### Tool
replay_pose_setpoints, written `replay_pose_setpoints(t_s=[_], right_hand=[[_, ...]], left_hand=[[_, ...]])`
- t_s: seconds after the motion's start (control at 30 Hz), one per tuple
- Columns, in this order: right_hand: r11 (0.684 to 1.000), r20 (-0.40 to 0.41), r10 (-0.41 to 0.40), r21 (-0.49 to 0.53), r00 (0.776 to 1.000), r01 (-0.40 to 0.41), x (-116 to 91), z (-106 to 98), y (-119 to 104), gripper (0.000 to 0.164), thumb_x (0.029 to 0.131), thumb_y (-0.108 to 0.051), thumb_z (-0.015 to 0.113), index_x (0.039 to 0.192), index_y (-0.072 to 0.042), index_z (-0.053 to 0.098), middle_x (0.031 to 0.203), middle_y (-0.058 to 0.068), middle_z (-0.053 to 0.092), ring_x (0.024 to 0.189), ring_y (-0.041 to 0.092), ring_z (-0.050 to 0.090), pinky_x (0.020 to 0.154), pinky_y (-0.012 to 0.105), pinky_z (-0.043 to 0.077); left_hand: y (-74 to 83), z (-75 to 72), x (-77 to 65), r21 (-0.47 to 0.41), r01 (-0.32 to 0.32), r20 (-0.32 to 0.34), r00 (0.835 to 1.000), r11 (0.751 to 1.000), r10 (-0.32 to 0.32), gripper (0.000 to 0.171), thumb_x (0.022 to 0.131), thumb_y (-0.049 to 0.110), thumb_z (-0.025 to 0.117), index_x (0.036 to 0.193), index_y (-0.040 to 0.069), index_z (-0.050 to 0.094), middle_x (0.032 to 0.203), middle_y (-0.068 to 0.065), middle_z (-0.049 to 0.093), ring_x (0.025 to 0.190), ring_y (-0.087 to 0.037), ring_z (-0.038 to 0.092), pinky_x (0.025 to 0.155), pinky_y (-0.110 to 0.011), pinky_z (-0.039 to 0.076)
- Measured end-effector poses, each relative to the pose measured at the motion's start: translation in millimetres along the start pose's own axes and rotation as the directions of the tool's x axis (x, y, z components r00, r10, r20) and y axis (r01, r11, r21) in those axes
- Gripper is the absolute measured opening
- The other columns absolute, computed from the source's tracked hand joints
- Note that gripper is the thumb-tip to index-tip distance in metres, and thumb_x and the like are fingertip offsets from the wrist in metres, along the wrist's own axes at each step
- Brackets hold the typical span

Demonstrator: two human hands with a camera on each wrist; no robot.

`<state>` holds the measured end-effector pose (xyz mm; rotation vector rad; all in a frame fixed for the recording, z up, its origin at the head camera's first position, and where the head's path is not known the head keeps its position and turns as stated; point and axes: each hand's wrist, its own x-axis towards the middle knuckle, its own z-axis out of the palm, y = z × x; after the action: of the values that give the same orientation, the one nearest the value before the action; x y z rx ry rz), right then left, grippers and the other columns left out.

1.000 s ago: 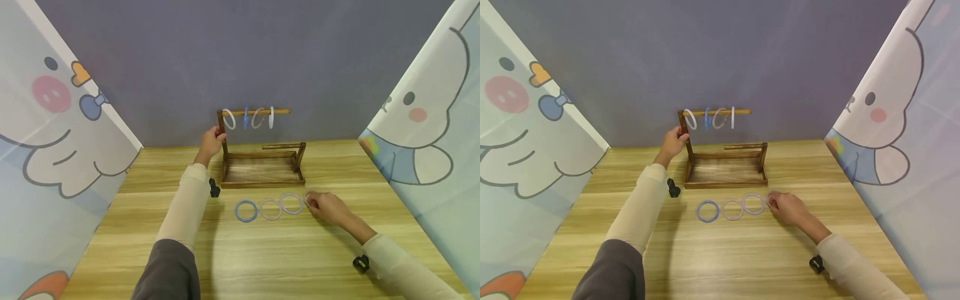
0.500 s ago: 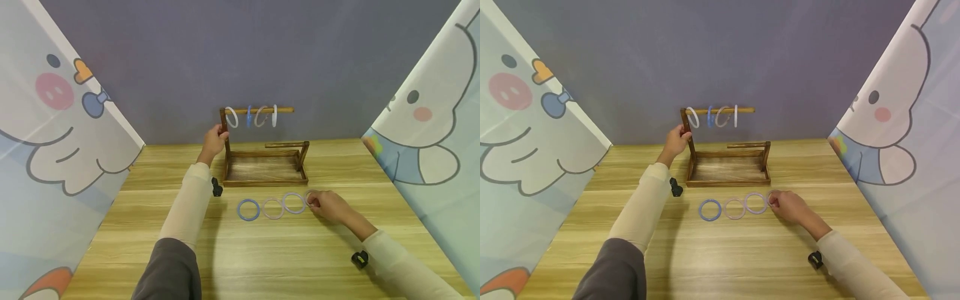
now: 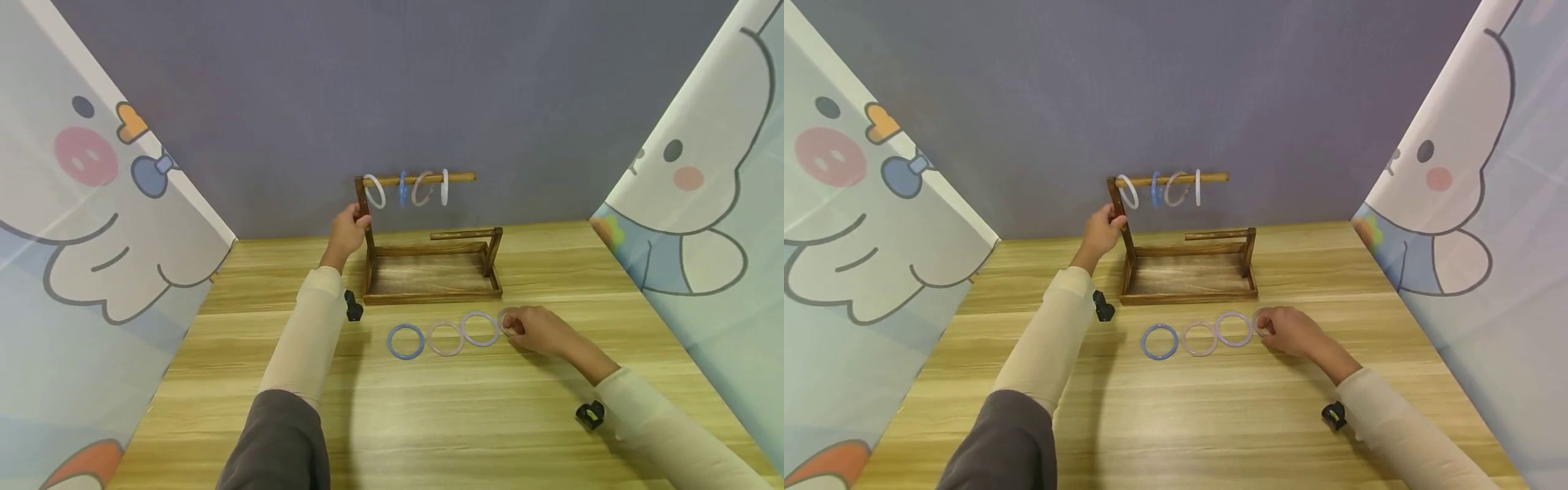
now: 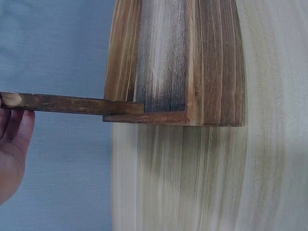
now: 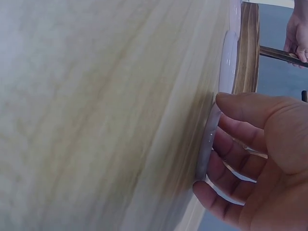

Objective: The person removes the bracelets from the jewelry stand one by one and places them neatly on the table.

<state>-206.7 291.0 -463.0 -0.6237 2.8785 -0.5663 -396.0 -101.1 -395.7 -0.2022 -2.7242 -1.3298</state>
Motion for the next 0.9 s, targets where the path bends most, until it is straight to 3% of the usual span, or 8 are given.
replay_pose_setpoints(t_s=[0.23,0.43,0.6,0.9], right_hand=[[1.000,-0.030,0.001,0.012,1.000,-0.001,4.4,-6.7,2.0,0.019,0.089,-0.013,0.076,0.106,-0.005,0.073,0.081,-0.004,0.064,0.072,0.008,0.052,0.062,0.025,0.045],[1.000,-0.107,0.000,0.014,0.994,0.002,12.5,-17.2,-3.1,0.020,0.094,-0.011,0.069,0.110,0.000,0.073,0.089,0.004,0.073,0.076,0.012,0.064,0.068,0.033,0.055],[1.000,-0.154,-0.018,0.022,0.988,0.021,19.8,-23.2,-9.7,0.022,0.094,-0.011,0.071,0.112,0.002,0.072,0.090,0.006,0.074,0.078,0.014,0.066,0.067,0.034,0.056],[0.997,-0.169,-0.002,0.073,0.986,0.014,33.4,-30.6,-26.5,0.023,0.095,-0.013,0.070,0.115,-0.001,0.072,0.092,0.005,0.074,0.081,0.018,0.069,0.068,0.035,0.055]], left_hand=[[1.2,0.9,1.1,-0.007,0.002,-0.001,1.000,1.000,-0.002,0.032,0.108,0.026,0.053,0.134,0.008,0.056,0.123,-0.013,0.065,0.116,-0.032,0.062,0.099,-0.049,0.051],[0.9,0.5,2.4,-0.013,-0.009,-0.009,1.000,1.000,0.008,0.032,0.107,0.025,0.053,0.134,0.007,0.056,0.123,-0.013,0.065,0.115,-0.032,0.063,0.099,-0.048,0.051],[-0.4,1.1,3.1,-0.026,-0.005,-0.005,1.000,1.000,0.005,0.035,0.108,0.026,0.053,0.138,0.007,0.054,0.125,-0.013,0.064,0.116,-0.032,0.062,0.100,-0.049,0.051],[-3.0,2.3,3.0,-0.034,-0.007,-0.013,1.000,0.999,0.007,0.036,0.107,0.026,0.054,0.137,0.007,0.054,0.124,-0.014,0.065,0.114,-0.032,0.063,0.100,-0.048,0.052]])
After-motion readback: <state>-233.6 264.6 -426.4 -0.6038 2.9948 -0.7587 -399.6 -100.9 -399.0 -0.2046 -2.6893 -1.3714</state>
